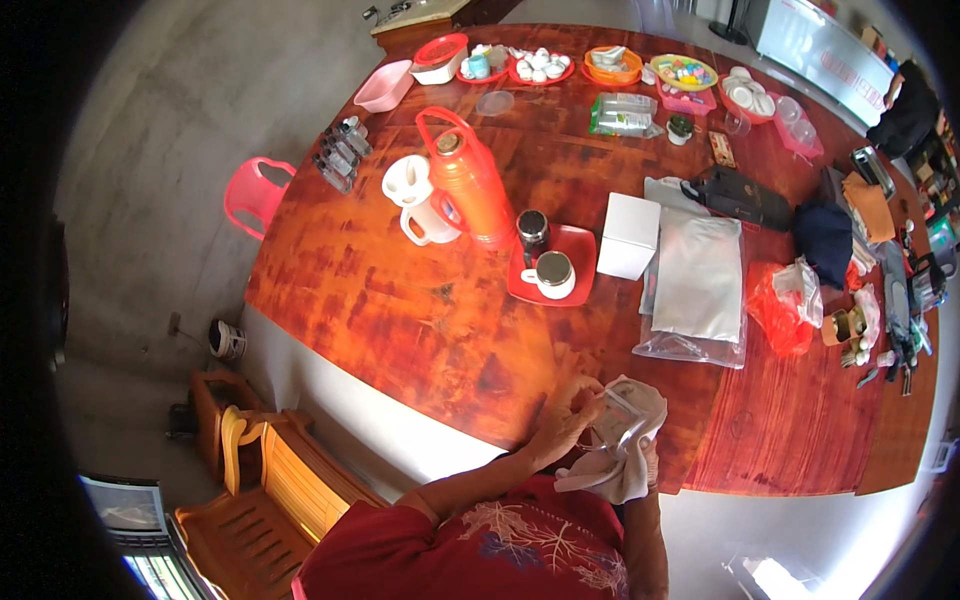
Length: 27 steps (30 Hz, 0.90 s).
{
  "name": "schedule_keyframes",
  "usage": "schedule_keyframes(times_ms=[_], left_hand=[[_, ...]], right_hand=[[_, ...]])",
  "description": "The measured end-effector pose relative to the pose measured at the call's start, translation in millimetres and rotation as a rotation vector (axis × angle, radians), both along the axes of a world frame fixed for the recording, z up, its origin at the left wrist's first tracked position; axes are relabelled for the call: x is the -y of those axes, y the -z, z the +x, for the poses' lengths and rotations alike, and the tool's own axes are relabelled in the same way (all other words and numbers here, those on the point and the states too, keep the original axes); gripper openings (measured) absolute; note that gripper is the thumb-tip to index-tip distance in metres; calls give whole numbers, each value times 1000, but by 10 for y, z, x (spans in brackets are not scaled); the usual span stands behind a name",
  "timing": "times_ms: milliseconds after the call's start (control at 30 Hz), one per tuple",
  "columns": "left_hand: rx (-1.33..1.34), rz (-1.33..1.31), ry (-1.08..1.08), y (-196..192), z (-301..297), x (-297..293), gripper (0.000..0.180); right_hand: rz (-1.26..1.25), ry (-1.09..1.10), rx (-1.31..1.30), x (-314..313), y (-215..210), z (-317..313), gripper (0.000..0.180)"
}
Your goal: The person wipes several items on a cluttered table using a white cloth. They handle a small box, a mug, a thermos, and a pitcher, wiping each one individually and placing them back on the table.
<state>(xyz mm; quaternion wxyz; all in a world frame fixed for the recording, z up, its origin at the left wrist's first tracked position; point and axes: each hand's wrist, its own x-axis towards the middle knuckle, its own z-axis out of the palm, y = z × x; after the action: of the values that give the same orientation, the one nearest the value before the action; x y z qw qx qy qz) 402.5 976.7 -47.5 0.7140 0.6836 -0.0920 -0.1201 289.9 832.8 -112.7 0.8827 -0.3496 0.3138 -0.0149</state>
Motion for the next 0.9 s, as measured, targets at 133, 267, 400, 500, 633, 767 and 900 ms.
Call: schedule_keyframes(times_ms=[133,267,400,500,633,767,900], left_hand=[[643,499,-5,-667,74,122,22],[593,705,277,-491,73,88,26],[355,613,361,-373,136,135,20],[257,609,282,-259,269,158,15],[141,490,16,-31,650,37,13],[-151,303,-138,30,1362,31,21],[-165,310,-244,305,2255,206,25]], right_hand=[[77,-58,184,214,42,136,40],[164,-48,80,327,-162,450,52],[-25,-166,151,398,-555,835,52],[-139,-242,78,444,-577,1003,45],[-196,-173,-1,535,-490,1137,33],[-178,-233,-80,728,-395,1112,33],[-100,-302,-159,854,-373,1006,34]])
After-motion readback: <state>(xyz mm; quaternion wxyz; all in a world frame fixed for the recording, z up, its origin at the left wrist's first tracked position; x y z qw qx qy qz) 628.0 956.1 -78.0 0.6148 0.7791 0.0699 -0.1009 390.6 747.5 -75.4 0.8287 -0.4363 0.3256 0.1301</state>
